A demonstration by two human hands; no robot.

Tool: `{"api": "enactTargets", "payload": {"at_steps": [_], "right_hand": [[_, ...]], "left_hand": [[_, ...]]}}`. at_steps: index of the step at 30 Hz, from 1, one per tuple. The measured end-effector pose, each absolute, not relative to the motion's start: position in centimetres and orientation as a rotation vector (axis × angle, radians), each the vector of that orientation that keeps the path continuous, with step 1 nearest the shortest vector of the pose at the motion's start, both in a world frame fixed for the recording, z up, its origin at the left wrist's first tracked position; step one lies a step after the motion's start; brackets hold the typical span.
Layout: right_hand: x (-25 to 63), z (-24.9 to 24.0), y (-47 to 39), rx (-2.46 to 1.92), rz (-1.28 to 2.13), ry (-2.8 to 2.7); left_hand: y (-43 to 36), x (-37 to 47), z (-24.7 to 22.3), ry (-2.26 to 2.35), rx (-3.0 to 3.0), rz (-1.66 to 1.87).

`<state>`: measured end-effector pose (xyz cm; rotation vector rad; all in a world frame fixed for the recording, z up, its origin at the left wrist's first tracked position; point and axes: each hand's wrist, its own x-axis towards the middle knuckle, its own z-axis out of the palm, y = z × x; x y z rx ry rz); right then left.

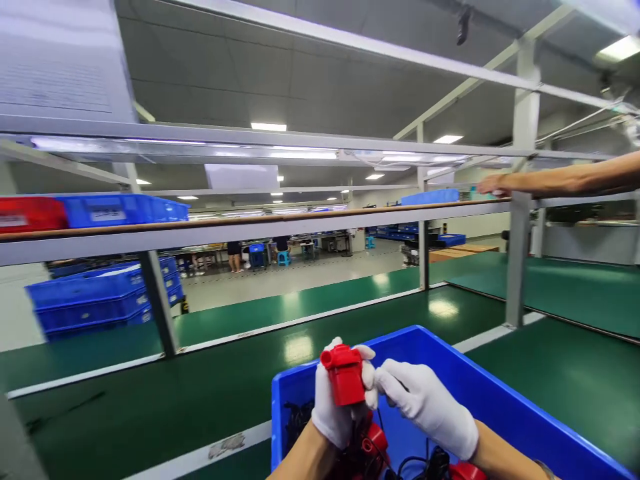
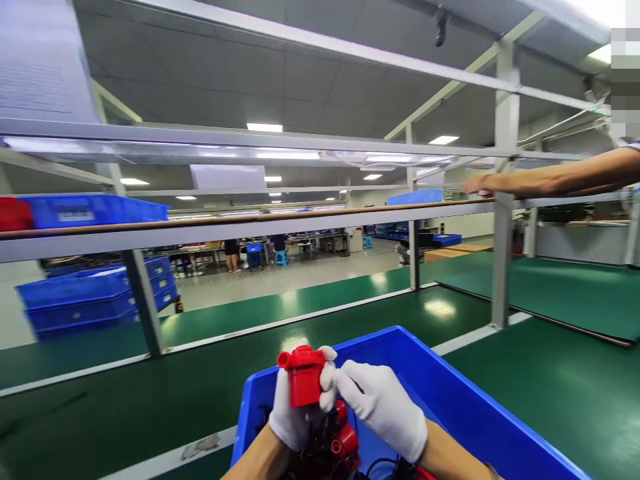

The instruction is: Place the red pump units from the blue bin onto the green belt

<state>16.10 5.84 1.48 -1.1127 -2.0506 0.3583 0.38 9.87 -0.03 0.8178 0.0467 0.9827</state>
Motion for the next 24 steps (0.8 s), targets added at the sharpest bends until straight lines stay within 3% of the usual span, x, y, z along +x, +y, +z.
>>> {"api": "enactTargets", "payload": {"at_steps": [11, 20, 24], "right_hand": [[16.1, 1.8, 4.9, -0.943, 0.583, -1.996], [17.0, 1.2, 5.1, -1.035, 0.514, -1.992], [16.8, 2.1, 4.3, -1.019, 0.477, -2.019]], "left_hand": [[9.6, 0.4, 0.3, 0.033, 0.92, 0.869], [7.7, 0.5, 0.6, 0.527, 1.63, 1.628], [8.4, 0.3, -0.2, 0.383, 2.01, 1.906]]}}
